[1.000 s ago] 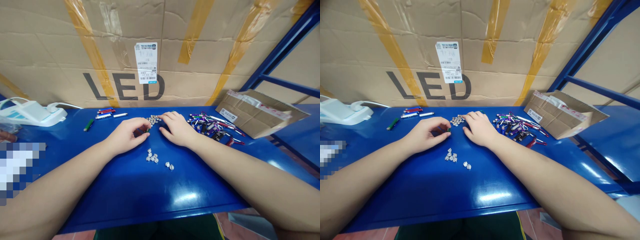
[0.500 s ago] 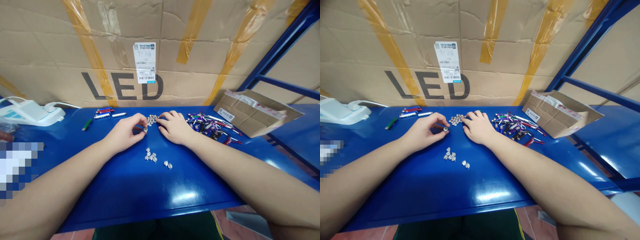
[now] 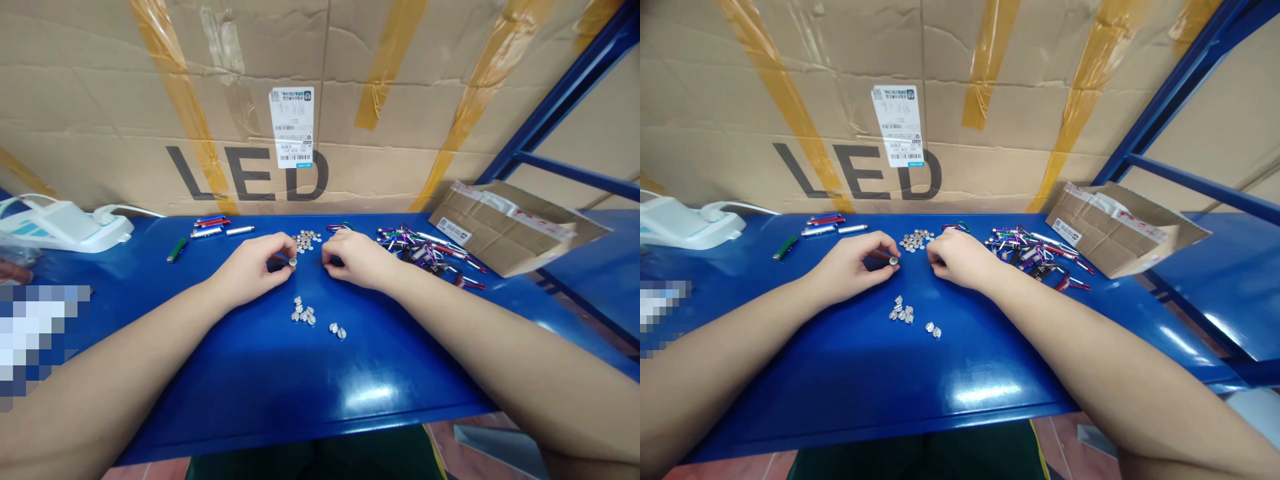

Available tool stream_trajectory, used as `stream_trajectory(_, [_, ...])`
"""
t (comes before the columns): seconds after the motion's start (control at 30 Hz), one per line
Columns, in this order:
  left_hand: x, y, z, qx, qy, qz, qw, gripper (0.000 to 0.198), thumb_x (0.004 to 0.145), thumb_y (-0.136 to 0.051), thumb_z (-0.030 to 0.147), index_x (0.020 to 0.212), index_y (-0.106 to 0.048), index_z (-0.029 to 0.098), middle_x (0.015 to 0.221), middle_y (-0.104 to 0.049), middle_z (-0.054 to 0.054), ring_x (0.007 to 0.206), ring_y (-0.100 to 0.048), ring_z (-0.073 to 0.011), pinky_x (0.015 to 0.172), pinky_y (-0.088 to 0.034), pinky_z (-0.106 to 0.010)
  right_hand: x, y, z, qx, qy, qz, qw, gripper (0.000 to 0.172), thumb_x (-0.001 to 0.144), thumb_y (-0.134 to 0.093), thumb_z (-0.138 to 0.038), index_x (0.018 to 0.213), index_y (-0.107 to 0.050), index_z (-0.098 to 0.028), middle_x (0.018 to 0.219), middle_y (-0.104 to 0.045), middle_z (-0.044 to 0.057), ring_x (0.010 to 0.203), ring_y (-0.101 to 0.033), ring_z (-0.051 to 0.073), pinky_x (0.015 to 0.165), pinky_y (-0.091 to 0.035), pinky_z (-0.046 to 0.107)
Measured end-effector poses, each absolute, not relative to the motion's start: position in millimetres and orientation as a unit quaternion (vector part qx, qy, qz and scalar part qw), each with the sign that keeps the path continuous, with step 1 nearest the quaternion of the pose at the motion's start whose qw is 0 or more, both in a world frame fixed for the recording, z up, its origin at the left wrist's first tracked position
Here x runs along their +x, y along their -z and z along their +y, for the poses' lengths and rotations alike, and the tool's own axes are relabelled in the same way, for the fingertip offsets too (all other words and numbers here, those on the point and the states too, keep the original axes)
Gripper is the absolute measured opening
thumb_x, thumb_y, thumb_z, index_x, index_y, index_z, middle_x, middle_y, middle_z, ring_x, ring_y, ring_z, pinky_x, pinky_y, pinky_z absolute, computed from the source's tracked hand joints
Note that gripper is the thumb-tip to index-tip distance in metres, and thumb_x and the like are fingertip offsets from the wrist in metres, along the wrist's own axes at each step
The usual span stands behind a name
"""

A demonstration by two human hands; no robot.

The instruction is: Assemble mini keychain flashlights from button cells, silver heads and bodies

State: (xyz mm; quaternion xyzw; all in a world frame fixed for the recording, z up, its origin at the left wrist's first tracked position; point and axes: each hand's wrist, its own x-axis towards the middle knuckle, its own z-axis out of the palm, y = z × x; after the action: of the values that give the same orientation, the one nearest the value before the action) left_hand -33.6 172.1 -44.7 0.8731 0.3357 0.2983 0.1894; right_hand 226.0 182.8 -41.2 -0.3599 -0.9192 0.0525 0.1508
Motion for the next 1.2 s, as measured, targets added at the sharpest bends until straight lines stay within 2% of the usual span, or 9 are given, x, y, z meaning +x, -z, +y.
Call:
stream_trajectory(0.1, [-33, 45, 172, 0.874, -0.298, 0.333, 0.19, 0.009, 0.091, -0.065, 0.027, 0.098, -0.062, 0.021, 0.098, -0.071, -0.002, 0.088, -0.072, -0.0177, 0.083, -0.061, -0.032, 226, 42, 181, -0.366, -0.089, -0.908, 0.186, 0.016, 0.078, -0.065, -0.004, 0.076, -0.06, -0.02, 0.079, -0.067, 0.001, 0.074, -0.058, 0.017, 0.073, -0.043, 0.03])
stream_trajectory(0.17, [-33, 45, 173, 0.874, -0.299, 0.332, 0.193, 0.009, 0.091, -0.066, 0.027, 0.097, -0.063, 0.021, 0.098, -0.072, -0.002, 0.088, -0.072, -0.0179, 0.083, -0.061, -0.032, 225, 43, 178, -0.345, -0.109, -0.903, 0.233, 0.018, 0.077, -0.064, -0.004, 0.074, -0.056, -0.02, 0.075, -0.063, -0.001, 0.07, -0.055, 0.016, 0.069, -0.042, 0.028])
stream_trajectory(0.33, [-31, 46, 172, 0.872, -0.296, 0.332, 0.203, 0.013, 0.09, -0.069, 0.029, 0.098, -0.067, 0.02, 0.096, -0.074, -0.003, 0.085, -0.073, -0.0183, 0.082, -0.06, -0.032, 215, 44, 167, -0.239, -0.127, -0.89, 0.368, 0.018, 0.087, -0.061, -0.01, 0.077, -0.052, -0.022, 0.083, -0.066, 0.002, 0.08, -0.061, 0.017, 0.078, -0.048, 0.031])
stream_trajectory(0.5, [-28, 46, 169, 0.877, -0.294, 0.319, 0.207, 0.016, 0.091, -0.071, 0.031, 0.101, -0.071, 0.019, 0.094, -0.077, -0.003, 0.082, -0.073, -0.0171, 0.079, -0.059, -0.03, 207, 47, 161, -0.183, -0.102, -0.885, 0.415, 0.019, 0.096, -0.057, -0.012, 0.08, -0.052, -0.022, 0.086, -0.067, 0.004, 0.084, -0.063, 0.017, 0.081, -0.052, 0.032])
stream_trajectory(0.97, [-29, 45, 170, 0.876, -0.289, 0.323, 0.211, 0.015, 0.091, -0.071, 0.03, 0.102, -0.073, 0.019, 0.096, -0.077, -0.003, 0.082, -0.073, -0.016, 0.079, -0.06, -0.028, 211, 47, 164, -0.17, -0.056, -0.915, 0.362, 0.019, 0.099, -0.056, -0.017, 0.08, -0.056, -0.022, 0.088, -0.07, 0.005, 0.086, -0.064, 0.018, 0.083, -0.052, 0.032])
stream_trajectory(1.1, [-29, 46, 170, 0.869, -0.3, 0.324, 0.221, 0.012, 0.091, -0.071, 0.029, 0.099, -0.071, 0.019, 0.098, -0.076, -0.003, 0.085, -0.073, -0.0164, 0.081, -0.062, -0.029, 215, 44, 166, -0.308, 0.01, -0.881, 0.358, 0.008, 0.095, -0.057, -0.02, 0.088, -0.061, -0.02, 0.092, -0.069, 0.008, 0.088, -0.061, 0.022, 0.086, -0.048, 0.037])
stream_trajectory(1.13, [-29, 46, 171, 0.869, -0.301, 0.325, 0.221, 0.012, 0.091, -0.071, 0.029, 0.098, -0.071, 0.019, 0.098, -0.075, -0.003, 0.086, -0.073, -0.0166, 0.082, -0.062, -0.029, 217, 44, 167, -0.358, 0.03, -0.873, 0.329, 0.007, 0.094, -0.058, -0.021, 0.092, -0.064, -0.019, 0.097, -0.07, 0.009, 0.092, -0.06, 0.024, 0.088, -0.047, 0.039])
stream_trajectory(1.2, [-29, 47, 171, 0.868, -0.302, 0.328, 0.219, 0.011, 0.091, -0.071, 0.029, 0.097, -0.071, 0.02, 0.098, -0.075, -0.003, 0.086, -0.073, -0.0169, 0.082, -0.063, -0.03, 219, 45, 170, -0.445, 0.068, -0.86, 0.24, 0.016, 0.095, -0.059, -0.026, 0.101, -0.07, -0.017, 0.108, -0.07, 0.013, 0.101, -0.059, 0.029, 0.093, -0.043, 0.043])
